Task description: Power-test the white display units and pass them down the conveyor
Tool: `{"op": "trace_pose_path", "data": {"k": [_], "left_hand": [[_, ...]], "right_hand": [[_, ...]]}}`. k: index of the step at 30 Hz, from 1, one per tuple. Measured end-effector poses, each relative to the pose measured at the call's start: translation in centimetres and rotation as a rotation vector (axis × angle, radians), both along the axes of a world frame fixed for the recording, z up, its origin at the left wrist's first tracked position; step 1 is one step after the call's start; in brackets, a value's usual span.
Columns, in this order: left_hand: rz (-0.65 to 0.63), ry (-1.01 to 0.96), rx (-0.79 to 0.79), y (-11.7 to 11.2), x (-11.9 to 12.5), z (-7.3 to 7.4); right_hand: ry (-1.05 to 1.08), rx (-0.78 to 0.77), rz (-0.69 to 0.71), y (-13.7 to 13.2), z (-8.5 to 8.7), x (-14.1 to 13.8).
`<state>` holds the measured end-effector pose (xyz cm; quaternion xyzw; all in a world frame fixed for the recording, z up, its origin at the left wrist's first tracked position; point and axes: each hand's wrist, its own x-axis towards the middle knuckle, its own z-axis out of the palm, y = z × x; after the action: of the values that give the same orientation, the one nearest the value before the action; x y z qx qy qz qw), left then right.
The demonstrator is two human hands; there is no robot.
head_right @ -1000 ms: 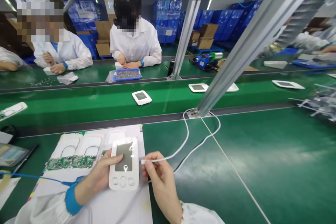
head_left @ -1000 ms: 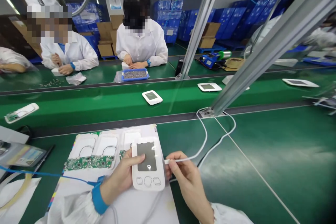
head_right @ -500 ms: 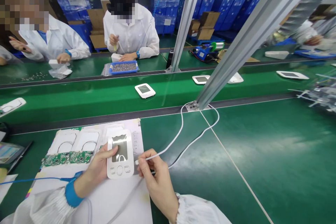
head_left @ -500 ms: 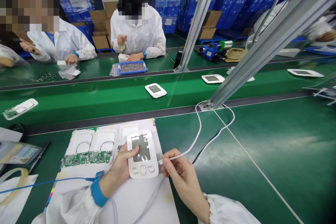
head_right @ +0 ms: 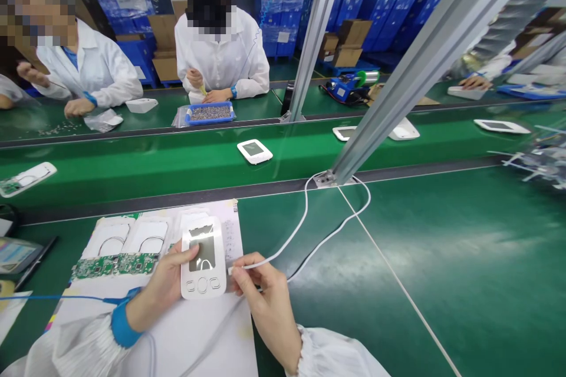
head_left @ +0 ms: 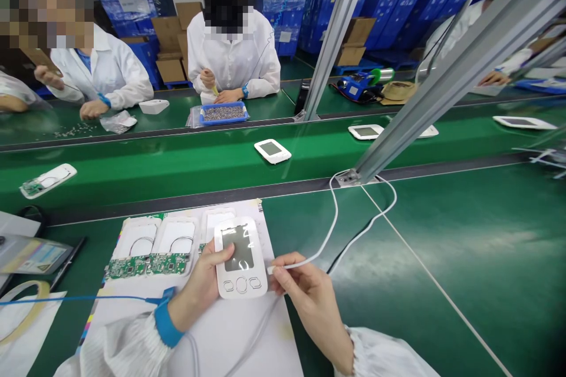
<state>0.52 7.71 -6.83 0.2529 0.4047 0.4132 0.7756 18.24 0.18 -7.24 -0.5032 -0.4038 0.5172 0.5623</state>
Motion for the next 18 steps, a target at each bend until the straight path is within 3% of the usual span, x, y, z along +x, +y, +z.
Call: {"op": "trace_pose_path", "data": {"k": [5,9,12,16,18], "left_hand": [[0.030,0.051,0.043,-0.4,0.3,0.5],[0.045,0.092,0.113,-1.0,0.5,2.0],[-0.042,0.136,0.255,-1.7,0.4,2.8],[-0.169,0.449,0.644,-2.8,0.0,1.4],[-0.175,0.601,0.740,-3.1,-0.2,0.1]], "right_hand": [[0.052,-0.010,-0.003,0.2,-0.5,-0.4],[0.111,-0.010,0.043,0.4,-0.5,-0.4],[0.218,-0.001,0.031,0.7,-0.1,-0.2],[0.237,0.028,-0.044,0.9,0.5,0.0],[0.230,0.021,-0.047,1.0,0.5,0.0]]}}
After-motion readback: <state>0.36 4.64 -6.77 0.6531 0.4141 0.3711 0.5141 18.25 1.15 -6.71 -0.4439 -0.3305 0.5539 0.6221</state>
